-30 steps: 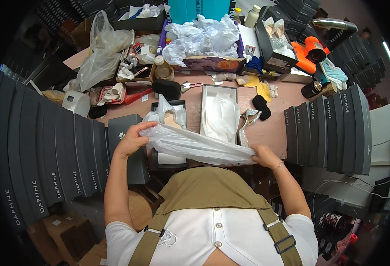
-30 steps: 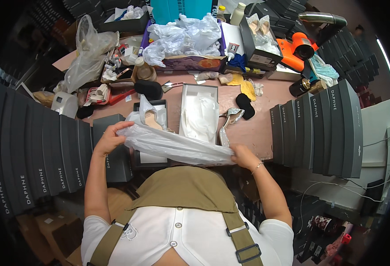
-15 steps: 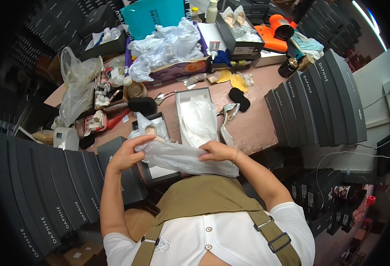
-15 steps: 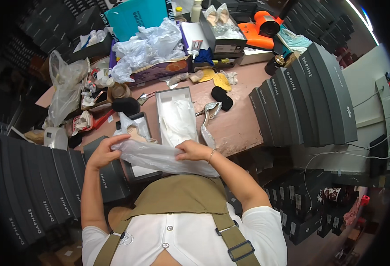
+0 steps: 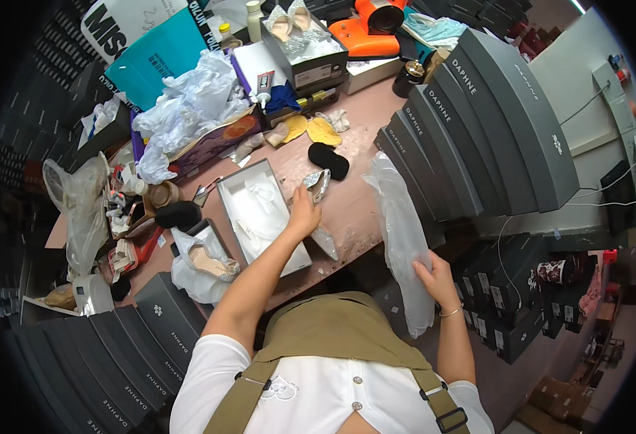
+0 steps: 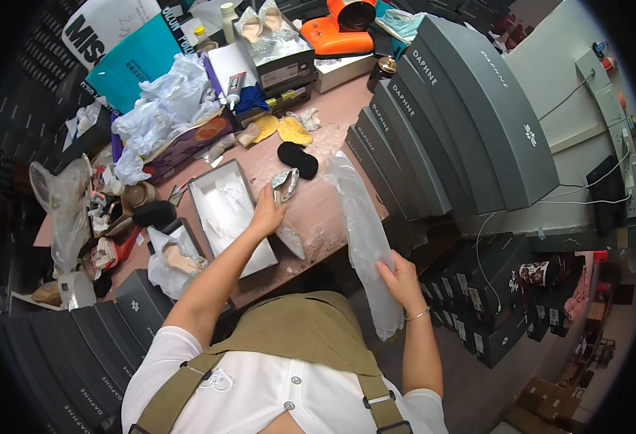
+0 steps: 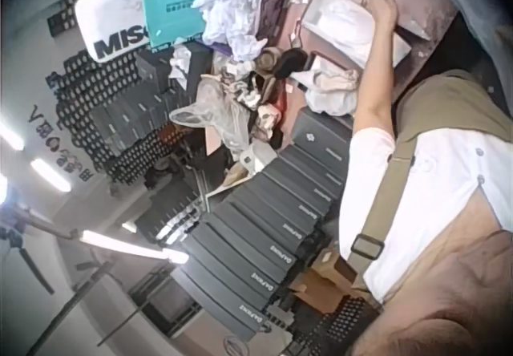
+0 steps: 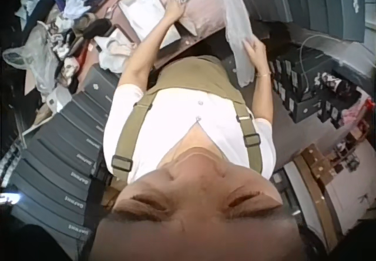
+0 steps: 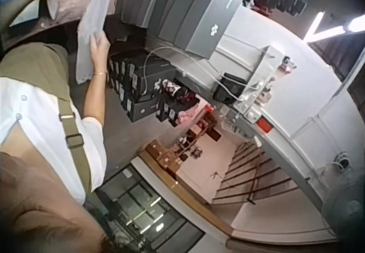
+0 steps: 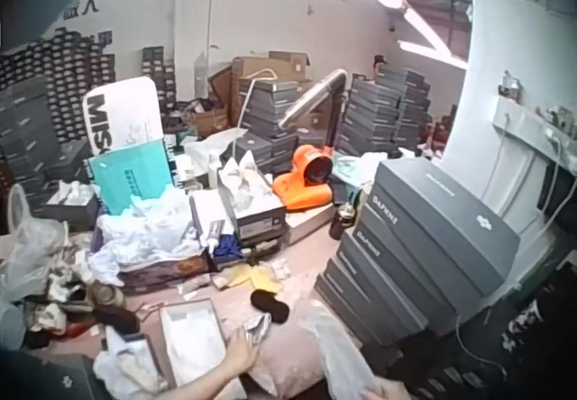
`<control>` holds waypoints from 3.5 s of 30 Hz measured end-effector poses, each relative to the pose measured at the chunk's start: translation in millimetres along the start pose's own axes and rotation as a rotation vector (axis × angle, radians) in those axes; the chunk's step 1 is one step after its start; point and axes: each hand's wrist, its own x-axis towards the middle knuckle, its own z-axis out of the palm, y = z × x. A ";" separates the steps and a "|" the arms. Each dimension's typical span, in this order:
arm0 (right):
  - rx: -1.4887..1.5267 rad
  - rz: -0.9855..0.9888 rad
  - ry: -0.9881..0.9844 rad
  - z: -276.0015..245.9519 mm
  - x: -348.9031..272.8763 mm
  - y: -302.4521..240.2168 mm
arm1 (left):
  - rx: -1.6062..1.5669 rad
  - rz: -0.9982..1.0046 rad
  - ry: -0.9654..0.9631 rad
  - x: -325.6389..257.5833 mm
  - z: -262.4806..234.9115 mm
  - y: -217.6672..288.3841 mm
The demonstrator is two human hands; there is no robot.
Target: Packing shoes into boxes and delivering drinks to coworkers.
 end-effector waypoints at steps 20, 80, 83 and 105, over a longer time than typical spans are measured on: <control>-0.160 -0.710 -0.385 157.3 97.1 -134.7 | -2.174 -0.350 0.393 -95.7 -179.0 37.2; 0.301 -0.404 -1.540 225.8 58.1 -198.7 | -1.922 -0.271 -0.095 -188.8 -209.3 8.9; 0.287 -0.305 -1.548 221.3 60.3 -199.2 | -1.923 -0.586 0.157 -208.8 -208.4 -16.8; -0.202 -0.544 -1.041 217.8 99.2 -168.6 | -1.365 -0.723 0.824 -242.3 -194.0 15.7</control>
